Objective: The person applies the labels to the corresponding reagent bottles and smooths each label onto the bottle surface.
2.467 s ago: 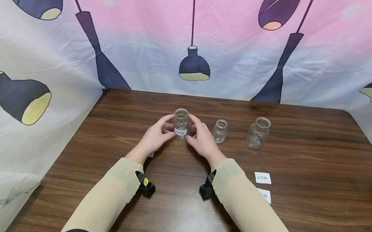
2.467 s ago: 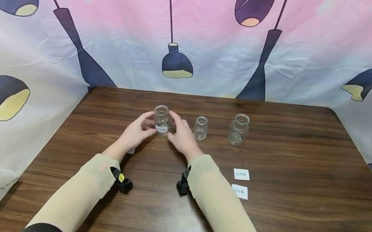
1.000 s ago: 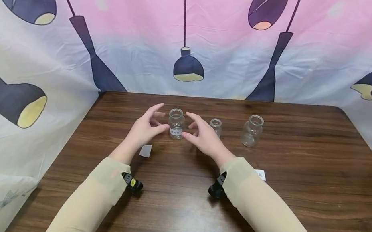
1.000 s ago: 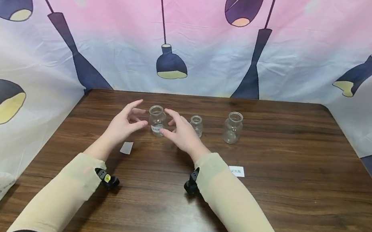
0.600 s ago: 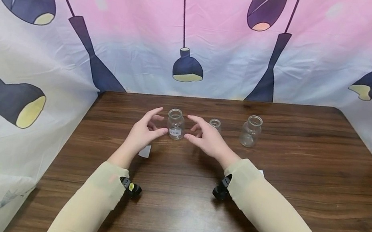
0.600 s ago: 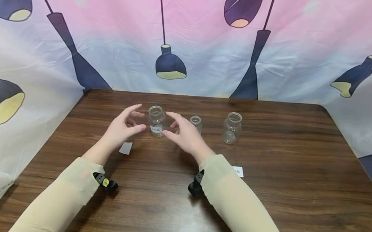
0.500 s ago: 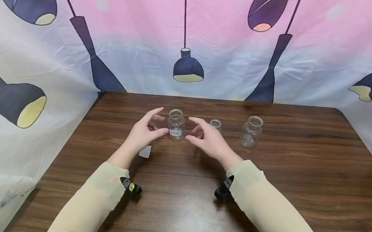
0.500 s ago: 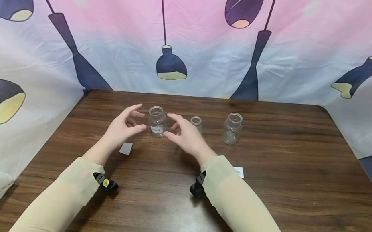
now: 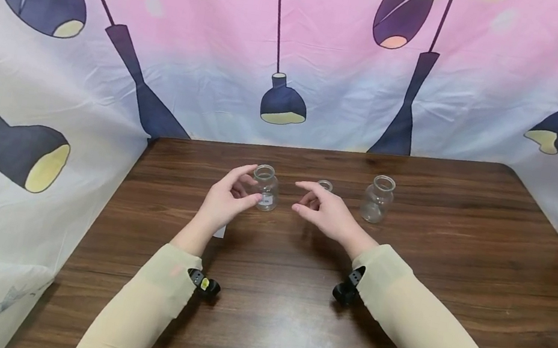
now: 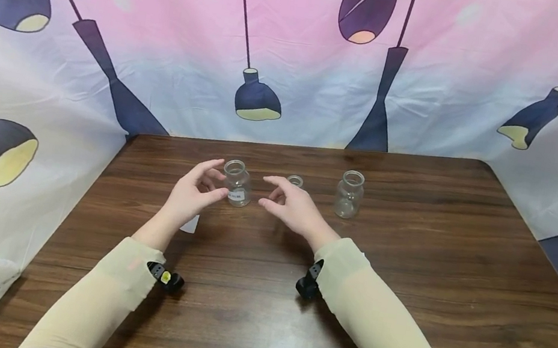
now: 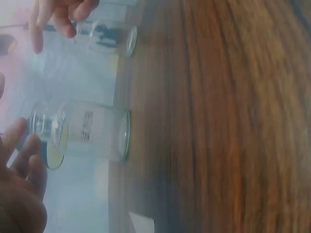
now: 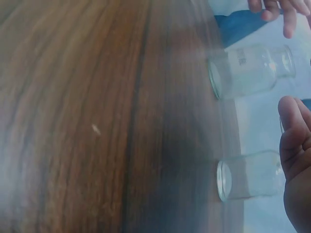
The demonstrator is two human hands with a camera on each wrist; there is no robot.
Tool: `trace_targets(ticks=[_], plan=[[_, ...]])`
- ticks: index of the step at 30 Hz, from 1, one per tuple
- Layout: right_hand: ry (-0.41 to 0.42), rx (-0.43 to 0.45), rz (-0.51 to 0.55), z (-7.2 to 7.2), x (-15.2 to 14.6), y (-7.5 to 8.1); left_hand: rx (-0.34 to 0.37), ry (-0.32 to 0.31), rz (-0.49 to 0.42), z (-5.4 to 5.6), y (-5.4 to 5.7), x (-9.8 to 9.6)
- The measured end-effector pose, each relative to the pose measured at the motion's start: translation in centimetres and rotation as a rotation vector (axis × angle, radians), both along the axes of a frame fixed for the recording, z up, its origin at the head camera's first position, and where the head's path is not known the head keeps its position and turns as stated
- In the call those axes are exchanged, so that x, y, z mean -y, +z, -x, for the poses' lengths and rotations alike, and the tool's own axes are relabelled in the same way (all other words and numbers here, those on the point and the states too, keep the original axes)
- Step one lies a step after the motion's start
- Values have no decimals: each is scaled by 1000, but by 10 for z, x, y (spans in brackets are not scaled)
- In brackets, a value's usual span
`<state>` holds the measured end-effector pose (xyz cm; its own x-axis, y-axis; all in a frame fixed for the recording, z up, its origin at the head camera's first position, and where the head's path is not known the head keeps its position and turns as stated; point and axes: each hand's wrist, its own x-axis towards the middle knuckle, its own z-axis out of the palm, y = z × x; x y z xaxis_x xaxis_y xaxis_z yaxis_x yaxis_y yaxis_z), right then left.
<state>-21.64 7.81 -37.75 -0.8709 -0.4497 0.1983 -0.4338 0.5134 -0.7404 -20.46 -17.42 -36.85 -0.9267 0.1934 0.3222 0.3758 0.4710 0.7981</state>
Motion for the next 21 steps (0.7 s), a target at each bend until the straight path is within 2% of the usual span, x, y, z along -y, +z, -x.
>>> trace_targets(ticks=[7, 17, 21], plan=[[-22, -6, 7, 1, -11, -2, -9, -61, 20, 0, -3, -10], [-47, 22, -27, -2, -29, -8, 79, -123, 97, -1, -12, -18], [-58, 26, -11, -2, -37, -9, 121, -146, 116, 0, -16, -21]])
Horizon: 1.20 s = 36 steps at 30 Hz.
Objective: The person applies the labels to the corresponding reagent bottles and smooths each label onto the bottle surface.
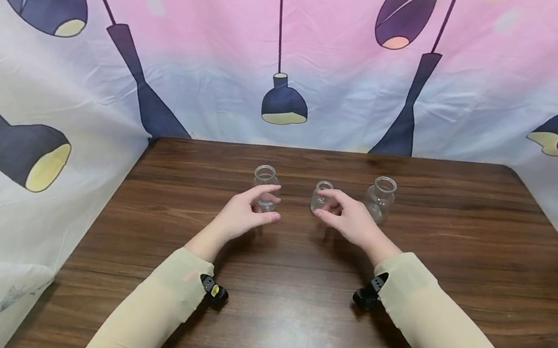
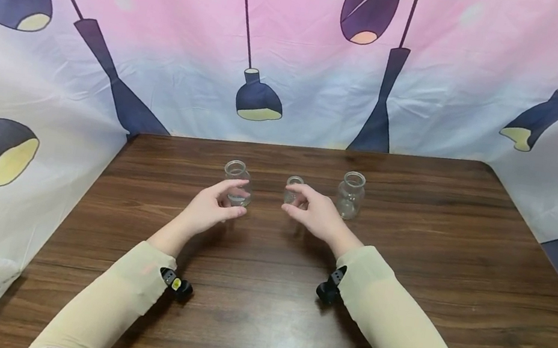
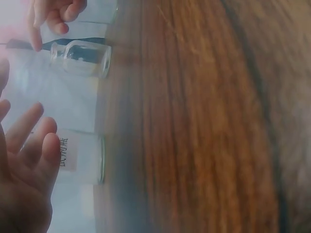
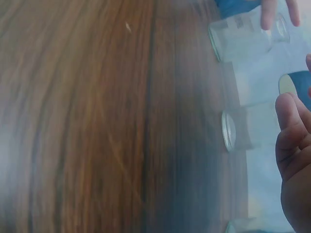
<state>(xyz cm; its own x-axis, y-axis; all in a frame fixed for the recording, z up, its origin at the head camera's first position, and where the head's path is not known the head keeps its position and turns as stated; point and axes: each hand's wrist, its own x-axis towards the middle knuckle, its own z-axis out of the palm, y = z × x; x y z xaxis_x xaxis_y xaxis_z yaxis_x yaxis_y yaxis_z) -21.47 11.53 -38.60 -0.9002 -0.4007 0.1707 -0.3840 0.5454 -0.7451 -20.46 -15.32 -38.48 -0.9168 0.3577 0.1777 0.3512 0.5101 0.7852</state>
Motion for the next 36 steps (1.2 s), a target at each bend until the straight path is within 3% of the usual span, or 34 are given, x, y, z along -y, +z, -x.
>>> trace_targets(ticks=[6, 25, 36], plan=[[-14, 12, 15, -2, -16, -2, 28, -35, 12, 3, -5, -5], [-51, 85, -17, -9, -61, -2, 97, -34, -11, 4, -7, -8], [-65, 79, -49, -11, -72, -10, 81, -46, 48, 7, -9, -13]])
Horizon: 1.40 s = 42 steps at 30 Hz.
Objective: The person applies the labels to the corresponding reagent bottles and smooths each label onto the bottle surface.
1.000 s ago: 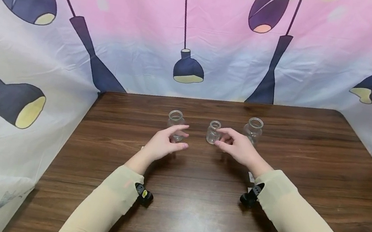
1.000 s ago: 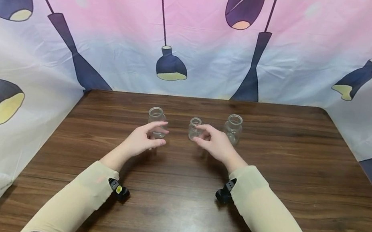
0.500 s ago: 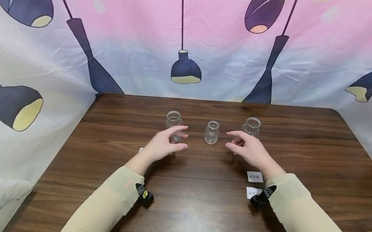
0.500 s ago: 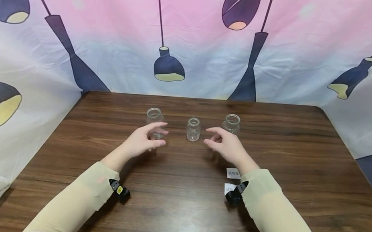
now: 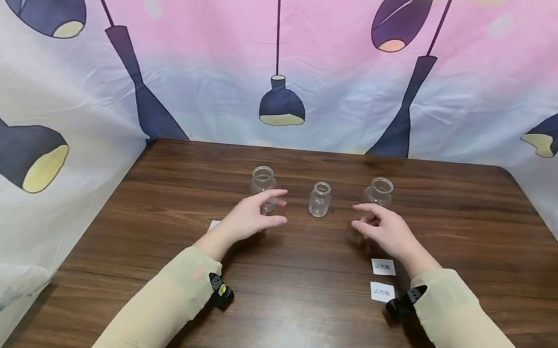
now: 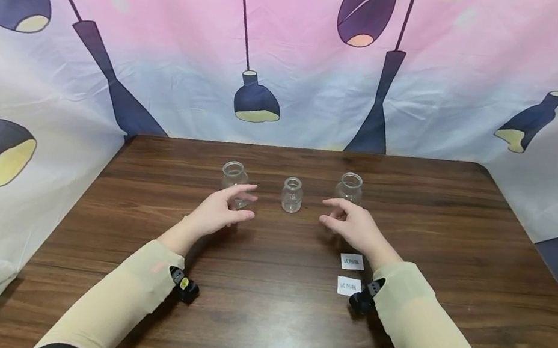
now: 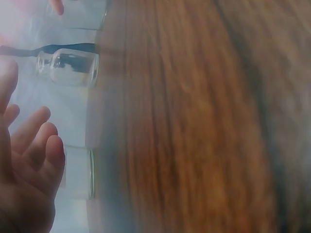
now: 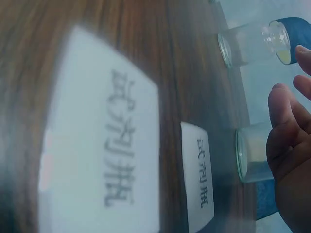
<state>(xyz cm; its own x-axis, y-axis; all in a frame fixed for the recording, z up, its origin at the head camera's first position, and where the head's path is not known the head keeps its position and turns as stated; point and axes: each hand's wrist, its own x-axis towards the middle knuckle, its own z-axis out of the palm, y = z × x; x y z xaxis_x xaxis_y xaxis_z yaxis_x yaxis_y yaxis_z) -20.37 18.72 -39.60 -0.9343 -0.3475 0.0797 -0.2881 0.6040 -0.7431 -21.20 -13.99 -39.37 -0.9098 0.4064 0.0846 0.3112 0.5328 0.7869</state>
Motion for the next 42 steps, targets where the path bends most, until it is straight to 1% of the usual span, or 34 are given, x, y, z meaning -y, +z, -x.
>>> trace_targets(ticks=[6, 11, 15, 21, 24, 30, 36, 42], plan=[[-6, -18, -8, -1, -7, -2, 2, -11, 11, 0, -1, -5], [-35, -28, -33, -2, -14, -6, 20, -49, -6, -1, -1, -7], [-60, -26, -48, -4, -17, -10, 37, -70, 7, -1, -2, -9], [-49, -35, -58, -6, -22, -15, 60, -76, 30, -2, -2, -12], [-51, -20, -57, -8, -26, -17, 69, -85, 42, -1, -2, -15], [-61, -35, -102, -12, -37, -21, 72, -89, 76, 1, 0, -19], [-44, -40, -116, -13, -43, -23, 63, -89, 92, 2, -1, -20], [2, -25, -162, -14, -49, -24, 85, -96, 63, 2, -3, -20]])
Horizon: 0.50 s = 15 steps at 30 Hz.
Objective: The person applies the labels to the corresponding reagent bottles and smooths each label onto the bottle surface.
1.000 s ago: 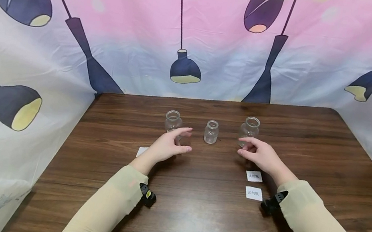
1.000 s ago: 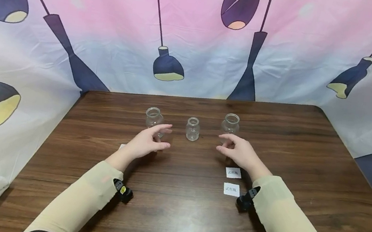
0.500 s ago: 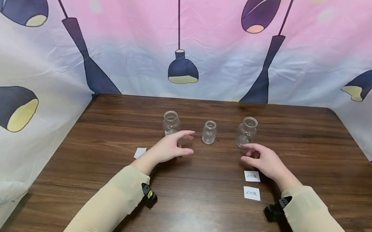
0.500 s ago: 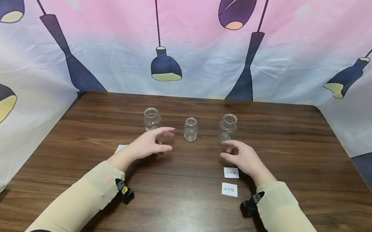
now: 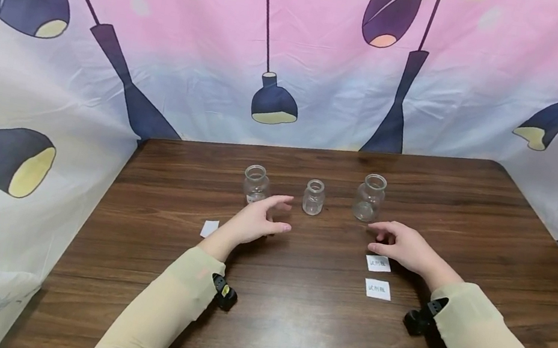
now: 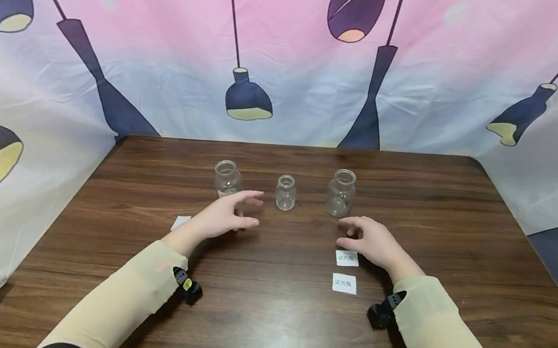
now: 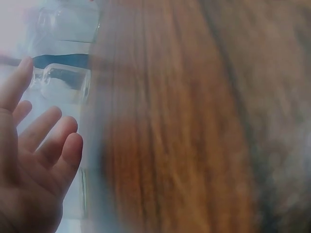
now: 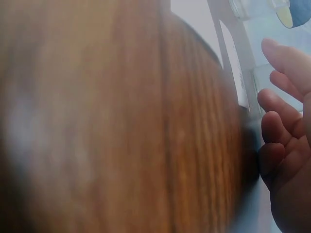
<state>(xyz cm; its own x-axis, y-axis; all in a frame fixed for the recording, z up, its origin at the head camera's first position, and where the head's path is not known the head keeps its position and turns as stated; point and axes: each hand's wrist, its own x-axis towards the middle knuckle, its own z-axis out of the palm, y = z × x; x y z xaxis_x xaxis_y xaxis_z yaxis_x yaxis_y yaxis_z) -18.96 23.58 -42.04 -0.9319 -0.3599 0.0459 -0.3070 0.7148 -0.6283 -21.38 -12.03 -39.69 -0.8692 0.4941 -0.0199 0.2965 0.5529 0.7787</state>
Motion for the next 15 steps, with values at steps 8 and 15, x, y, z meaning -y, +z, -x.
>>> trace_targets(ticks=[8, 15], plan=[[36, 26, -27, -5, -8, 0, 10, -7, -26, -1, -2, 0], [65, 14, -79, -12, -14, 2, 16, -5, -28, -1, -4, 2]])
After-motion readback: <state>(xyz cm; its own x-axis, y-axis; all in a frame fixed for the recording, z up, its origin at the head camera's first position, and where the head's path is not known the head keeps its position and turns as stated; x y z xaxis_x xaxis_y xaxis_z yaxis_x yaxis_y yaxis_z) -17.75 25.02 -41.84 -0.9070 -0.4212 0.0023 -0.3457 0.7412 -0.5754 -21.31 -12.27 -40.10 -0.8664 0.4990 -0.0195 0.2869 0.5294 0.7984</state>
